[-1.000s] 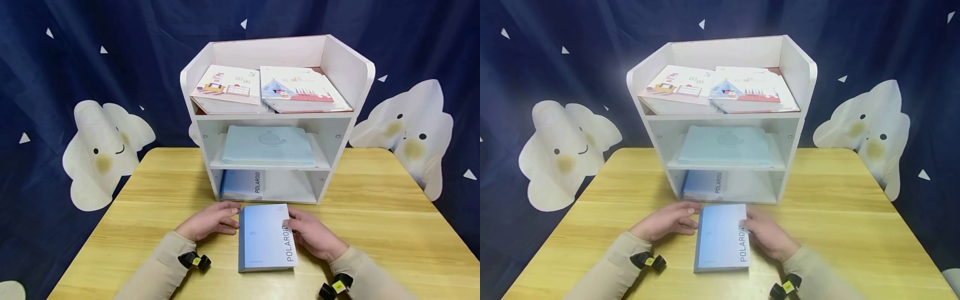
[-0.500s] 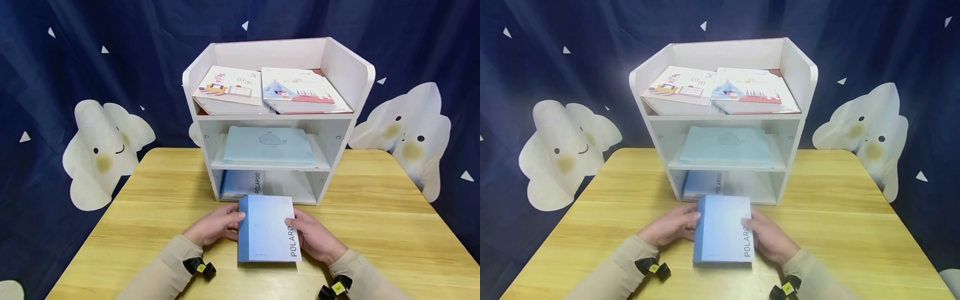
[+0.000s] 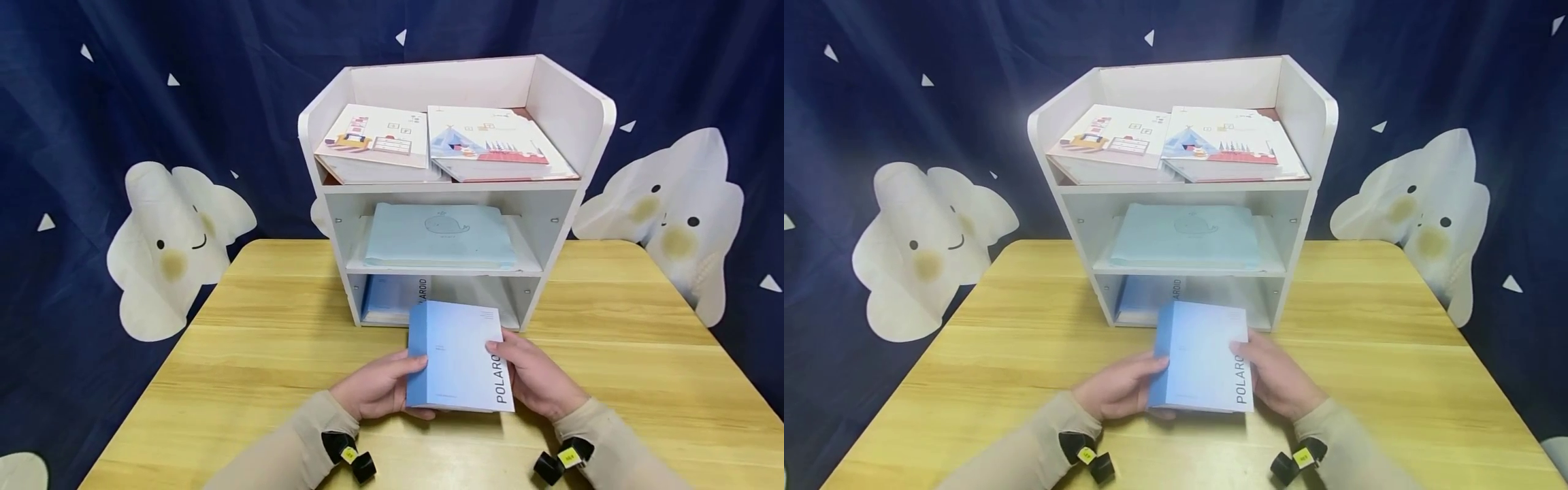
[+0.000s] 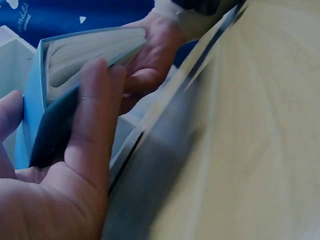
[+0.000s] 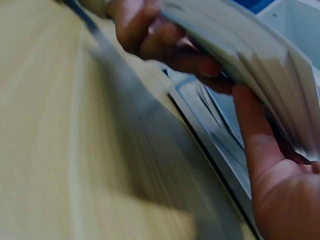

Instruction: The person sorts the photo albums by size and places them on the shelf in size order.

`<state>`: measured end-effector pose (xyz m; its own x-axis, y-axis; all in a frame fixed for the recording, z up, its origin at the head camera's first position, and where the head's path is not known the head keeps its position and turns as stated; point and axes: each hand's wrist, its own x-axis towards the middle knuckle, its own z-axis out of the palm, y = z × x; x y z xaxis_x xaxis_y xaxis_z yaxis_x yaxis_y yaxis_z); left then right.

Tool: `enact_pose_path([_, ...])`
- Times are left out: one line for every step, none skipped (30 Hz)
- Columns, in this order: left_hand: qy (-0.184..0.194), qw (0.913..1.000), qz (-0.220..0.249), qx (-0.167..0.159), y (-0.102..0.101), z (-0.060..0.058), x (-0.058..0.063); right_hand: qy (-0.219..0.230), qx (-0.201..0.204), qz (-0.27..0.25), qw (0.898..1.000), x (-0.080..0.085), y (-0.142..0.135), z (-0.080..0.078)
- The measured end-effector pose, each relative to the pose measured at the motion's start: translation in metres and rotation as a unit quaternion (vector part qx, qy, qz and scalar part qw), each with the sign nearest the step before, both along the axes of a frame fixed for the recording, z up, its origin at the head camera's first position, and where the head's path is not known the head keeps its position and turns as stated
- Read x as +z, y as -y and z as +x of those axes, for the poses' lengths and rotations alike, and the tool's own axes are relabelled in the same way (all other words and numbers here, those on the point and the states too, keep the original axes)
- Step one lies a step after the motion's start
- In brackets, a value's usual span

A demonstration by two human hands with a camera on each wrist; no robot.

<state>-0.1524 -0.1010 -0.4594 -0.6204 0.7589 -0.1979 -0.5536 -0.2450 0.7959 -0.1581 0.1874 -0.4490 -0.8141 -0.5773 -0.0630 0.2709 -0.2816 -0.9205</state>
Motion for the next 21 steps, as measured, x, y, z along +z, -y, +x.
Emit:
enact_pose_path([0.003,1.0,0.001,0.001,-0.003,0.0,-0.002,-0.008,0.001,0.015,1.0,0.001,-0.003,-0.001])
enact_pose_path([0.005,1.0,-0.001,0.001,-0.005,0.0,-0.003,-0.015,0.003,0.032,0.999,0.001,-0.007,-0.002])
enact_pose_path([0.006,1.0,-0.001,0.0,-0.008,0.0,-0.006,-0.024,0.008,0.05,0.998,0.002,-0.01,-0.003])
enact_pose_path([0.006,1.0,-0.002,-0.002,-0.01,-0.001,-0.007,-0.034,0.012,0.068,0.997,0.002,-0.014,-0.004])
enact_pose_path([0.005,1.0,-0.003,-0.003,-0.013,-0.002,-0.009,-0.043,0.017,0.088,0.995,0.003,-0.018,-0.005])
enact_pose_path([0.005,1.0,-0.005,-0.005,-0.016,-0.003,-0.01,-0.05,0.022,0.106,0.993,0.004,-0.023,-0.007])
enact_pose_path([0.004,1.0,-0.007,-0.005,-0.02,-0.005,-0.011,-0.055,0.024,0.122,0.991,0.004,-0.028,-0.008])
enact_pose_path([0.003,1.0,-0.007,-0.006,-0.025,-0.006,-0.011,-0.059,0.026,0.134,0.989,0.005,-0.032,-0.01])
enact_pose_path([0.003,0.9999,-0.008,-0.006,-0.029,-0.008,-0.012,-0.061,0.027,0.144,0.987,0.005,-0.037,-0.011])
enact_pose_path([0.004,1.0,-0.008,-0.005,-0.032,-0.01,-0.012,-0.059,0.027,0.151,0.986,0.005,-0.041,-0.013])
enact_pose_path([0.006,1.0,-0.007,-0.003,-0.036,-0.012,-0.013,-0.057,0.025,0.157,0.986,0.004,-0.044,-0.015])
enact_pose_path([0.01,0.9999,-0.006,0.0,-0.039,-0.014,-0.013,-0.053,0.022,0.162,0.985,0.003,-0.046,-0.017])
enact_pose_path([0.016,0.9999,-0.004,0.004,-0.042,-0.015,-0.014,-0.049,0.018,0.166,0.985,0.002,-0.048,-0.018])
enact_pose_path([0.023,0.9997,-0.002,0.01,-0.044,-0.017,-0.015,-0.043,0.013,0.17,0.984,0.001,-0.049,-0.02])
enact_pose_path([0.032,0.9993,0.001,0.017,-0.045,-0.019,-0.015,-0.038,0.009,0.173,0.984,-0.001,-0.05,-0.021])
enact_pose_path([0.041,0.9989,0.005,0.024,-0.046,-0.021,-0.016,-0.036,0.006,0.179,0.983,-0.002,-0.05,-0.022])
enact_pose_path([0.049,0.9982,0.011,0.033,-0.046,-0.022,-0.016,-0.035,0.0,0.188,0.981,-0.003,-0.051,-0.023])
enact_pose_path([0.056,0.9974,0.017,0.042,-0.046,-0.024,-0.016,-0.037,-0.005,0.199,0.979,-0.002,-0.052,-0.023])
enact_pose_path([0.061,0.9965,0.024,0.051,-0.046,-0.026,-0.016,-0.041,-0.011,0.214,0.976,-0.001,-0.053,-0.023])
enact_pose_path([0.064,0.9958,0.03,0.059,-0.045,-0.027,-0.017,-0.047,-0.02,0.233,0.971,0.002,-0.054,-0.023])
enact_pose_path([0.065,0.9953,0.035,0.064,-0.044,-0.029,-0.017,-0.057,-0.028,0.255,0.965,0.005,-0.057,-0.022])
